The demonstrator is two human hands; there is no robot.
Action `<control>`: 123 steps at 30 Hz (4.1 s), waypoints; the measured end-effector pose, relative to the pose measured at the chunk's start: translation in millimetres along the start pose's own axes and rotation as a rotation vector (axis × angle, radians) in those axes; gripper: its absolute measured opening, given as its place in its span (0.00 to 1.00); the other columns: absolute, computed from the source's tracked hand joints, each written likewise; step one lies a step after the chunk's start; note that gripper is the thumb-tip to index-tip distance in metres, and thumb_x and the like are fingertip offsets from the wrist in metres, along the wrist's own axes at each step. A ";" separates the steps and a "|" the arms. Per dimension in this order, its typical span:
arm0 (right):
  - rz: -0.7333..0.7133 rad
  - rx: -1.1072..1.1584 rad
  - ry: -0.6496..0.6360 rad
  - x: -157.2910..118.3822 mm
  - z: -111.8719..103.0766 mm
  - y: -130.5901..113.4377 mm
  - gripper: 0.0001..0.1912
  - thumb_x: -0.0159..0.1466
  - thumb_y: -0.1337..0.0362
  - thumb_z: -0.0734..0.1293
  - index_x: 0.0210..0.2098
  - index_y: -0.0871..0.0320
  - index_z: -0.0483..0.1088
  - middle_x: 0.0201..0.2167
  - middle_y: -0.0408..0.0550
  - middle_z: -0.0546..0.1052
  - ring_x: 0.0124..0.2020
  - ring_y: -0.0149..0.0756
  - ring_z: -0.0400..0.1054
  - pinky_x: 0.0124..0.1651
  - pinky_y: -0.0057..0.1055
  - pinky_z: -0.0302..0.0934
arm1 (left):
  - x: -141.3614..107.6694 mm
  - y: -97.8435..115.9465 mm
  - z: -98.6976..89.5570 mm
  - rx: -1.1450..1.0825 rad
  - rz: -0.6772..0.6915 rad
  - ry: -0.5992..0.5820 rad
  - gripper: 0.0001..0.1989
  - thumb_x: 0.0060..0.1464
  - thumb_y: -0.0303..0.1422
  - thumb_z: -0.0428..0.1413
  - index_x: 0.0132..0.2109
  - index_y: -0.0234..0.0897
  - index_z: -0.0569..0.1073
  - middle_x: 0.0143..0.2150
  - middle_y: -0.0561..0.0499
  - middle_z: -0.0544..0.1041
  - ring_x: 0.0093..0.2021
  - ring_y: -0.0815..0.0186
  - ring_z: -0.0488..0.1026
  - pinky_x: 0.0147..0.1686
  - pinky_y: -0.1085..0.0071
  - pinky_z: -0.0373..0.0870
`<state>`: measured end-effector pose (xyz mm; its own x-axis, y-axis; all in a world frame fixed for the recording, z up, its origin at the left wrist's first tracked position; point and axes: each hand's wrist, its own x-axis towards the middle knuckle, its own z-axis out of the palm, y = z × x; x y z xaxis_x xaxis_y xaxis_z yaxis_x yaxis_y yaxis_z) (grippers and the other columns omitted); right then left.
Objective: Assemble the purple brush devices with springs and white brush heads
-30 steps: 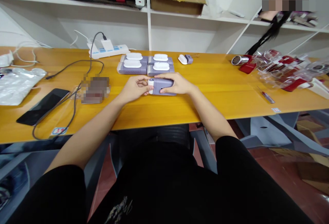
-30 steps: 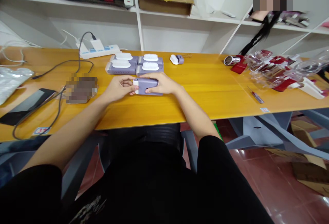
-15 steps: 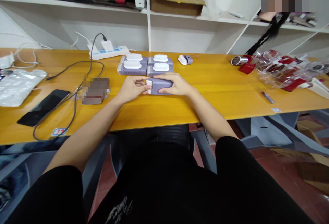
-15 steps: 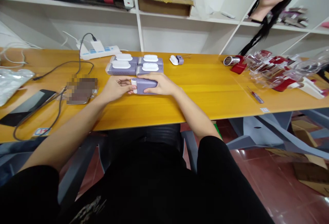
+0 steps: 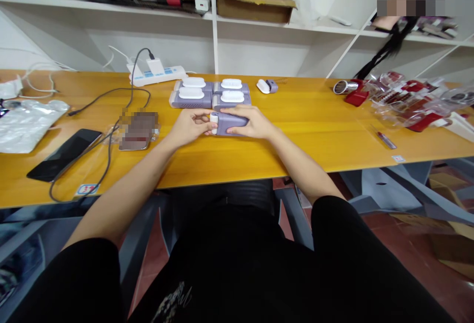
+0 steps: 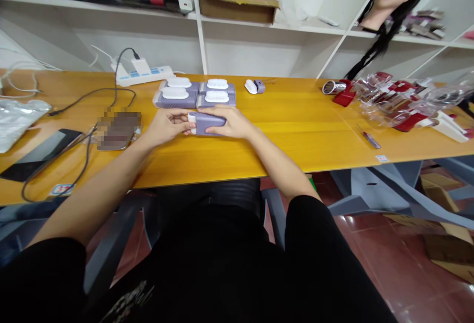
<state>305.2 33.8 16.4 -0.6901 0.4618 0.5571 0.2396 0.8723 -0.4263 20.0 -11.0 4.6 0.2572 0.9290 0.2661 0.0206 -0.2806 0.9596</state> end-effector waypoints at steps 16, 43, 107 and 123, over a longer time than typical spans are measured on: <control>0.006 -0.056 -0.056 -3.0 2.3 0.6 0.43 0.72 0.31 0.74 0.74 0.51 0.78 0.53 0.54 0.86 0.50 0.46 0.80 0.59 0.41 0.72 | -2.4 1.2 1.0 0.032 -0.046 -0.064 0.20 0.41 0.41 0.83 0.40 0.37 0.89 0.32 0.49 0.87 0.28 0.64 0.82 0.31 0.69 0.85; 0.089 0.092 -0.136 1.0 -22.3 0.8 0.41 0.69 0.36 0.79 0.72 0.52 0.80 0.61 0.53 0.87 0.59 0.50 0.80 0.67 0.44 0.69 | -0.4 -4.2 0.4 0.327 0.155 0.071 0.35 0.52 0.53 0.78 0.62 0.41 0.88 0.44 0.45 0.87 0.39 0.59 0.81 0.43 0.59 0.83; 0.260 0.140 -0.224 -3.3 6.9 22.9 0.24 0.73 0.47 0.72 0.57 0.58 0.85 0.57 0.55 0.89 0.57 0.50 0.82 0.65 0.46 0.71 | -7.3 -22.9 7.8 0.717 0.052 -0.253 0.55 0.49 0.58 0.76 0.78 0.43 0.71 0.78 0.37 0.75 0.78 0.35 0.70 0.80 0.38 0.61; 0.336 0.211 -0.052 0.2 28.2 11.8 0.20 0.68 0.46 0.73 0.48 0.54 0.71 0.45 0.52 0.86 0.47 0.48 0.80 0.56 0.46 0.71 | -4.4 -22.5 17.0 0.723 0.128 -0.243 0.55 0.49 0.58 0.76 0.77 0.45 0.67 0.78 0.35 0.72 0.78 0.32 0.68 0.79 0.33 0.60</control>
<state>288.6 39.6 -8.6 -0.6326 0.7020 0.3273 0.3157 0.6195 -0.7187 34.9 -12.9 -19.7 0.5034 0.8232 0.2627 0.5809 -0.5475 0.6023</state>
